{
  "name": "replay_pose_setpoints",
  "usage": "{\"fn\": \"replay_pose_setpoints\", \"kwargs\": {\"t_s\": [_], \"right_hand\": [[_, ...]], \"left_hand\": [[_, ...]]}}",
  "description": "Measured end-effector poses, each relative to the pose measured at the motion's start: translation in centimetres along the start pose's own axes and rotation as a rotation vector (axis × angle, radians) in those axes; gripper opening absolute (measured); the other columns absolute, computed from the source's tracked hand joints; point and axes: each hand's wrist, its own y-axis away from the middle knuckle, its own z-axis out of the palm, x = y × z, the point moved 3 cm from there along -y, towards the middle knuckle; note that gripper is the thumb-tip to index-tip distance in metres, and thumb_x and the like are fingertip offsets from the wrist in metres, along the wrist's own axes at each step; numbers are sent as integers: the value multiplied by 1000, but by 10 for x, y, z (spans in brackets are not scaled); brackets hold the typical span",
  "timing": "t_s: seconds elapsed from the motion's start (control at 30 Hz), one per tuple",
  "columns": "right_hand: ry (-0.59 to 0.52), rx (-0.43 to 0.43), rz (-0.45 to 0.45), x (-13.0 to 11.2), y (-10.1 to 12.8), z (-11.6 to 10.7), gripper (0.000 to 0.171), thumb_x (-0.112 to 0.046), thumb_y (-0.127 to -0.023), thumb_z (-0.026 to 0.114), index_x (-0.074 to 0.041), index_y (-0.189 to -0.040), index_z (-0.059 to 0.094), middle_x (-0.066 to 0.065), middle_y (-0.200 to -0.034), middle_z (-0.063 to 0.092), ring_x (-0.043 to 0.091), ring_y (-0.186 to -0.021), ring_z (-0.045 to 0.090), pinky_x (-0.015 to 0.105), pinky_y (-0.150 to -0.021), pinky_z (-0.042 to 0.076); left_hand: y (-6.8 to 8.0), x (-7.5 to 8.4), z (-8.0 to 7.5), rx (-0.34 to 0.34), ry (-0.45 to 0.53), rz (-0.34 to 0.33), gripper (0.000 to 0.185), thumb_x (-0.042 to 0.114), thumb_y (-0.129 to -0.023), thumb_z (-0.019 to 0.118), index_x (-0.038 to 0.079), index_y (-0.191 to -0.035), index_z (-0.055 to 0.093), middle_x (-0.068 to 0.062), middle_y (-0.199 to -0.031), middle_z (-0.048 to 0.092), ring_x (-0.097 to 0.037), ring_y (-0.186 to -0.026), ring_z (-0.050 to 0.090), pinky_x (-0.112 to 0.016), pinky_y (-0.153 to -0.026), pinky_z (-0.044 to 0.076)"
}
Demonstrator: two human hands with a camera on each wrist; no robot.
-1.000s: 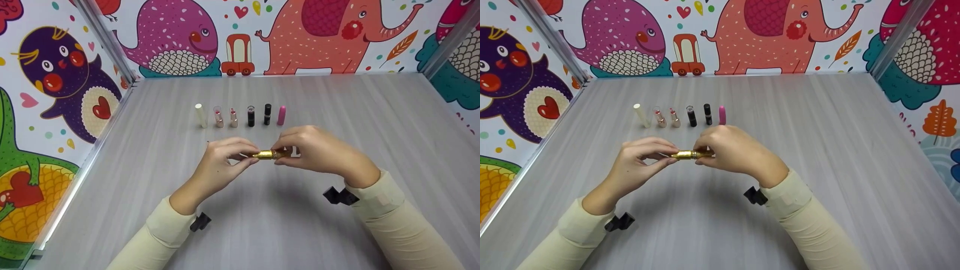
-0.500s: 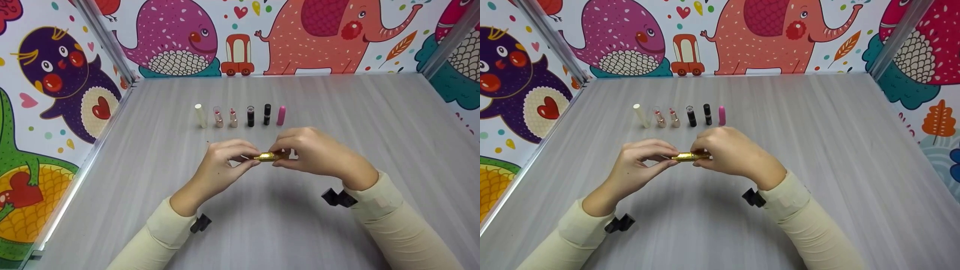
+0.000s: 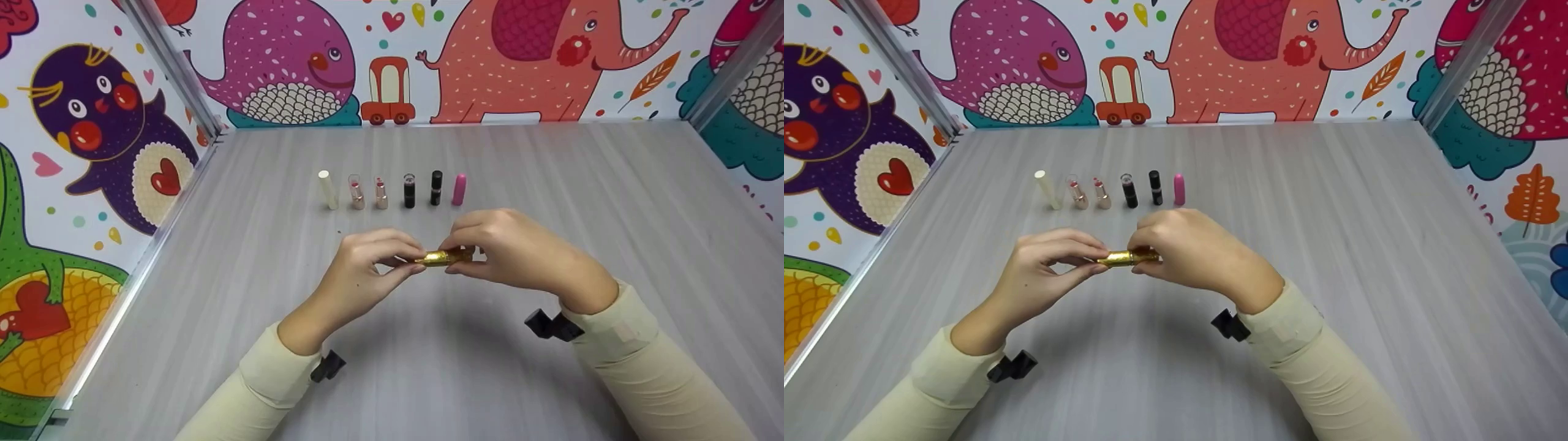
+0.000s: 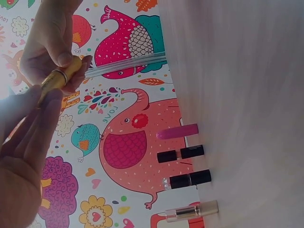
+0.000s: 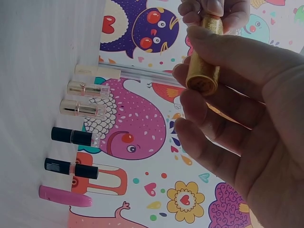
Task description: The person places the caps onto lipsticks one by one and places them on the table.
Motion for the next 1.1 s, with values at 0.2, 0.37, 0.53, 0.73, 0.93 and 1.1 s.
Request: {"fn": "replay_pose_setpoints", "kwargs": {"t_s": [0.2, 0.37, 0.53, 0.73, 0.93, 1.1], "right_hand": [[11, 7, -12, -3, 0, 1, 19, -8, -84, 92, -8, -101, 82, -1, -88, 72, 9, -77, 70, 27, -69, 61], [16, 12, -10, -3, 0, 2, 20, -8, -84, 92, -8, -101, 82, -1, -89, 73, 8, -77, 70, 27, -70, 62], [2, 10, 5, -2, 0, 4, 20, -8, -85, 91, -9, -103, 82, -2, -91, 74, 8, -78, 71, 28, -70, 62], [28, 14, -7, -4, -2, 10, 20, -15, -90, 88, -11, -108, 80, -3, -94, 75, 7, -77, 70, 28, -70, 62], [51, 9, -24, -7, -4, 16, 18, -23, -98, 81, -10, -109, 76, -3, -94, 74, 8, -76, 68, 29, -69, 60], [38, -1, -22, -6, -4, 16, 16, -22, -100, 79, -10, -109, 75, -2, -93, 74, 8, -73, 66, 29, -67, 60]], "left_hand": [[0, 1, 1, -3, 11, 8, 12, -6, -88, 84, -2, -99, 81, -11, -102, 78, -21, -90, 78, -24, -79, 63], [0, 1, 1, -9, 5, 6, 11, -4, -89, 83, -2, -99, 81, -11, -102, 78, -20, -92, 78, -24, -80, 63], [0, 1, 1, -4, 0, 11, 12, -6, -89, 82, -2, -100, 81, -11, -102, 78, -21, -92, 78, -24, -80, 63], [1, 0, 2, 17, 11, 14, 11, -7, -90, 82, -3, -99, 81, -12, -102, 78, -24, -90, 78, -24, -79, 63], [1, 2, 1, 30, 14, 14, 10, -4, -90, 82, -1, -100, 81, -11, -102, 78, -20, -90, 79, -25, -78, 64], [0, 3, 1, 32, 7, 22, 10, -1, -91, 83, 0, -101, 82, -10, -102, 79, -19, -90, 79, -25, -78, 64]]}}
